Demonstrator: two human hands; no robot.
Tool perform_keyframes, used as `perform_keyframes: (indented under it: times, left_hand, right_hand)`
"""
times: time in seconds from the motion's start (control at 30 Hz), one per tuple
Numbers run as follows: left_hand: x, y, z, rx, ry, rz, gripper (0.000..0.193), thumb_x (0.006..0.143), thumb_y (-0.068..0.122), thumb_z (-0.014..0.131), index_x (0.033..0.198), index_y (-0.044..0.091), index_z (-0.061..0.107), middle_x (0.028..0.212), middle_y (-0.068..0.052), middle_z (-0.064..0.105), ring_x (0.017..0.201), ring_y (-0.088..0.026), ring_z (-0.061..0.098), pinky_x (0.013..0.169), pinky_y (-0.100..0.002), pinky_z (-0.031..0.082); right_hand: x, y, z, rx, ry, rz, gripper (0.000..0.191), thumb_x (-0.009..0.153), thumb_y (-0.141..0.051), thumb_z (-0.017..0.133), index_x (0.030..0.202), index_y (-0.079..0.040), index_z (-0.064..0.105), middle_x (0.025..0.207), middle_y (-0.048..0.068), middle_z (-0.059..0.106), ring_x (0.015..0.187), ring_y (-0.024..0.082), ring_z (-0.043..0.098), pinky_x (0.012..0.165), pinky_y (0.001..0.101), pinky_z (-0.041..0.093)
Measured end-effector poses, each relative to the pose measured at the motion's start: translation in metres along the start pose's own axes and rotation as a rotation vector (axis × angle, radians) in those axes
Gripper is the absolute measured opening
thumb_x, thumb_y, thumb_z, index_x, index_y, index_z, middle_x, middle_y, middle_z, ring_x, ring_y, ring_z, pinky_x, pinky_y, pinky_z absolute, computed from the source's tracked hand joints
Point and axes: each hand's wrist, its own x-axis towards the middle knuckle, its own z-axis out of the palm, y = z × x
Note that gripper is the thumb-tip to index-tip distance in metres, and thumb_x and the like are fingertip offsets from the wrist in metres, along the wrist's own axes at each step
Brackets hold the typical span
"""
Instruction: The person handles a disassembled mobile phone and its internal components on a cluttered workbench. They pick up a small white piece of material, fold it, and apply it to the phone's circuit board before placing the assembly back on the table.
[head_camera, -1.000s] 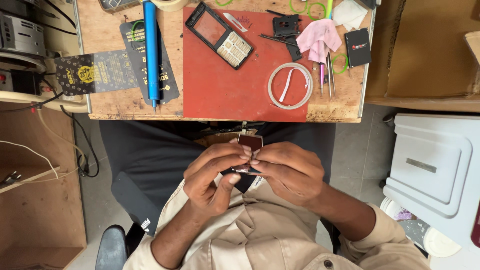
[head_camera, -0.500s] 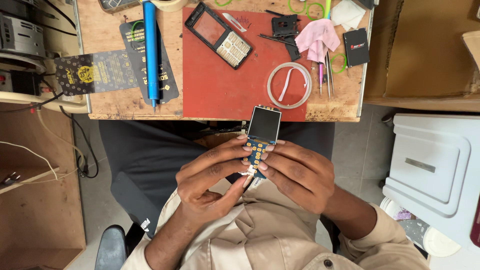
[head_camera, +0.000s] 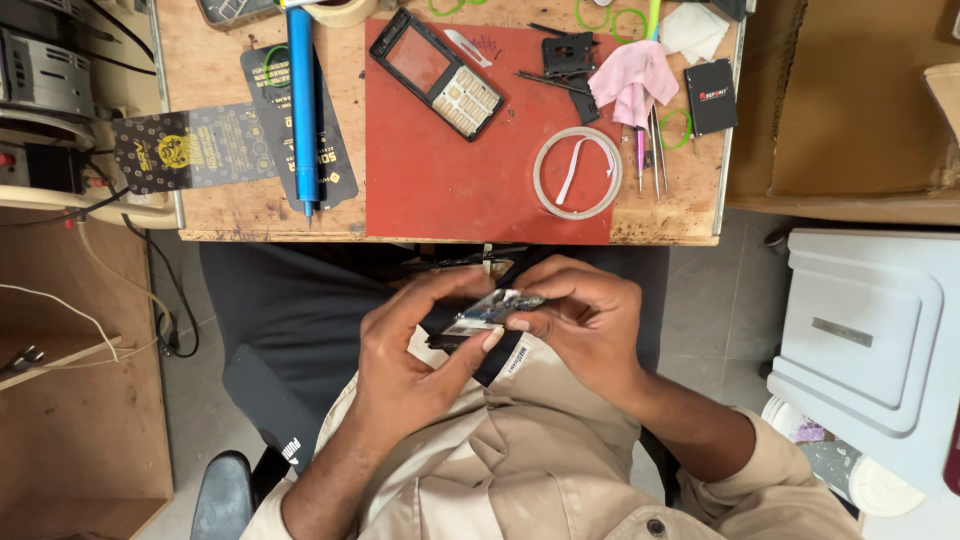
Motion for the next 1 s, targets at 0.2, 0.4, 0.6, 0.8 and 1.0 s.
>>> perform_keyframes:
  times: [0.2,0.4,0.6,0.8,1.0]
  left_hand:
    - [0.001,-0.014,0.008,-0.014,0.022,-0.202,0.012,0.090,0.001,0.077,0.102,0.000,0.076,0.093,-0.007,0.080,0.073,-0.005,0.070,0.064,-0.022,0.056]
    - [0.004,-0.011,0.007,0.041,0.029,-0.190,0.017,0.090,0.000,0.075,0.106,0.000,0.077,0.094,-0.007,0.080,0.071,-0.005,0.068,0.061,-0.021,0.054]
    - [0.008,-0.007,0.006,0.087,-0.008,-0.184,0.021,0.088,0.000,0.076,0.109,0.001,0.076,0.092,-0.008,0.079,0.074,-0.007,0.070,0.063,-0.022,0.055]
    - [0.009,-0.015,-0.001,0.109,-0.110,-0.275,0.044,0.075,0.004,0.085,0.117,0.002,0.070,0.093,-0.007,0.078,0.076,-0.007,0.071,0.065,-0.023,0.056]
    - [0.013,-0.040,-0.017,-0.141,0.147,-0.312,0.050,0.081,-0.004,0.080,0.127,-0.002,0.060,0.097,-0.012,0.073,0.084,-0.011,0.068,0.069,-0.025,0.054]
  right_hand:
    - [0.005,0.008,-0.009,0.122,-0.024,0.097,0.017,0.093,0.006,0.076,0.107,0.012,0.069,0.110,0.019,0.068,0.093,0.020,0.071,0.082,0.0330,0.064]
    - [0.012,0.007,-0.015,0.138,-0.046,0.158,0.021,0.096,0.003,0.069,0.115,0.012,0.067,0.117,0.019,0.067,0.098,0.020,0.071,0.083,0.0347,0.065]
    - [0.012,0.012,-0.021,0.088,-0.010,0.204,0.018,0.101,0.000,0.065,0.113,0.013,0.068,0.111,0.018,0.070,0.097,0.021,0.072,0.080,0.0352,0.066]
    - [0.013,0.025,-0.026,0.079,0.085,0.208,0.015,0.102,0.001,0.065,0.111,0.012,0.069,0.105,0.017,0.073,0.092,0.020,0.074,0.079,0.0363,0.067]
    - [0.023,0.029,-0.025,0.211,0.078,0.281,0.038,0.098,0.003,0.066,0.135,0.007,0.060,0.104,0.014,0.069,0.093,0.017,0.072,0.081,0.0367,0.067]
